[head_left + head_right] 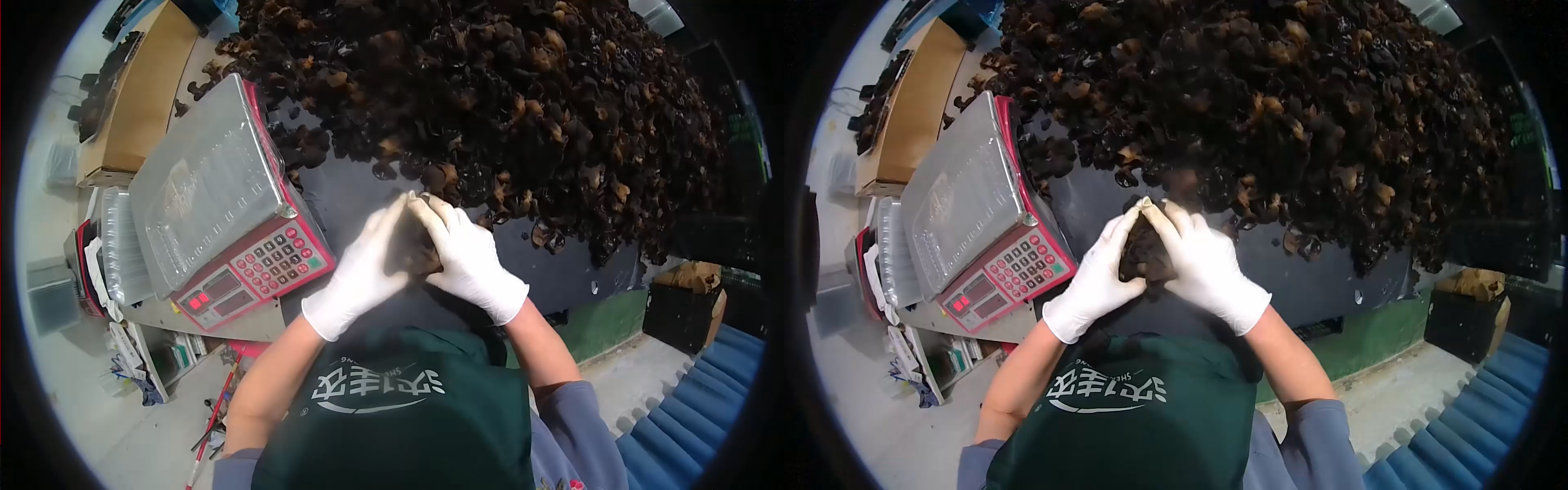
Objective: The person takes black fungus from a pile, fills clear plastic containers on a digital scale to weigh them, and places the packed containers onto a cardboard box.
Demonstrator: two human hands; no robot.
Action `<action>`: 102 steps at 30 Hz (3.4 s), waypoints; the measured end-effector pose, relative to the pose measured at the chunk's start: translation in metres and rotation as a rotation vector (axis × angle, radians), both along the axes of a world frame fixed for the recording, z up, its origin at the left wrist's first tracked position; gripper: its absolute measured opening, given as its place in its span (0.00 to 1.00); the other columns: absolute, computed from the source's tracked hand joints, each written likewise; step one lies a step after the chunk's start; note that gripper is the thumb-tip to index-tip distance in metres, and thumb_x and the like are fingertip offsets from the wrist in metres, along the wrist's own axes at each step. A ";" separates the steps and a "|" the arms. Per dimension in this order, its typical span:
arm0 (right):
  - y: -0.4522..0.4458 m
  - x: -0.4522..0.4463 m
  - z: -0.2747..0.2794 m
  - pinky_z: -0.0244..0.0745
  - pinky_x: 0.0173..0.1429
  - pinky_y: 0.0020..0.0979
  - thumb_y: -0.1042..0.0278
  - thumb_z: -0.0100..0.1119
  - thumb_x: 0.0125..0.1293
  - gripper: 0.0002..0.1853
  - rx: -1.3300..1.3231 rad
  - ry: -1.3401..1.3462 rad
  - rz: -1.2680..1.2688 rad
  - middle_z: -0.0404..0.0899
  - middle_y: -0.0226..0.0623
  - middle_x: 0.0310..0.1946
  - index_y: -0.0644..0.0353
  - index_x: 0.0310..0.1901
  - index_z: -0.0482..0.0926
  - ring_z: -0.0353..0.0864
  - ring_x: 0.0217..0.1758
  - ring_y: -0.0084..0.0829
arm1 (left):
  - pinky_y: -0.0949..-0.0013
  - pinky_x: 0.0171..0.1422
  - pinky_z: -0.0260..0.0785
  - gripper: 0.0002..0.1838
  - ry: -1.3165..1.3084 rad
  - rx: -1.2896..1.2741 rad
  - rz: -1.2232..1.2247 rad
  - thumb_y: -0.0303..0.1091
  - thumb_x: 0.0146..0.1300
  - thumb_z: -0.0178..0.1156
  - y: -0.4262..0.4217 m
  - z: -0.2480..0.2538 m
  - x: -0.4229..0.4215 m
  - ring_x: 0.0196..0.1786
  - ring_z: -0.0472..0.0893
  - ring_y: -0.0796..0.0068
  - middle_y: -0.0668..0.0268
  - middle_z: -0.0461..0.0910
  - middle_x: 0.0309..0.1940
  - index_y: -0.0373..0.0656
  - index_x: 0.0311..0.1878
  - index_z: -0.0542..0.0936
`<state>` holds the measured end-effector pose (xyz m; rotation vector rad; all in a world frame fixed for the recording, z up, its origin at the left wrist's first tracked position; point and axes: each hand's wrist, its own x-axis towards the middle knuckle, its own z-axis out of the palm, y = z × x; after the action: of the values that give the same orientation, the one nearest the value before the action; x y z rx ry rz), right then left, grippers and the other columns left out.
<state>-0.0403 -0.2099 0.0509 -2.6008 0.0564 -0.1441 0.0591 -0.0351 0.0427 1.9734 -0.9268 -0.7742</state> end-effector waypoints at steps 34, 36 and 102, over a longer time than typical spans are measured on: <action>0.079 0.214 0.116 0.76 0.69 0.40 0.60 0.79 0.49 0.56 0.058 -0.090 0.436 0.64 0.57 0.72 0.59 0.79 0.56 0.74 0.69 0.55 | 0.59 0.76 0.66 0.46 -0.493 0.130 0.416 0.40 0.49 0.79 0.209 0.119 0.134 0.71 0.74 0.55 0.55 0.71 0.68 0.42 0.73 0.72; 0.079 0.205 0.118 0.72 0.74 0.39 0.62 0.78 0.51 0.55 0.097 -0.096 0.413 0.64 0.55 0.74 0.58 0.79 0.57 0.70 0.75 0.53 | 0.59 0.77 0.65 0.46 -0.503 0.082 0.448 0.41 0.49 0.79 0.217 0.117 0.132 0.71 0.73 0.55 0.54 0.71 0.69 0.41 0.73 0.72; 0.034 -0.071 -0.008 0.83 0.40 0.36 0.66 0.76 0.57 0.25 -0.076 0.018 -0.244 0.80 0.38 0.44 0.50 0.57 0.83 0.86 0.39 0.38 | 0.57 0.55 0.77 0.24 -0.424 0.211 -0.009 0.25 0.61 0.67 0.033 0.010 -0.027 0.56 0.81 0.51 0.54 0.74 0.58 0.41 0.61 0.77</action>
<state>-0.1118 -0.1754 0.0433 -2.6635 0.3820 -0.2144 0.0322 -0.0017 0.0525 2.3752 -1.1340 -0.4774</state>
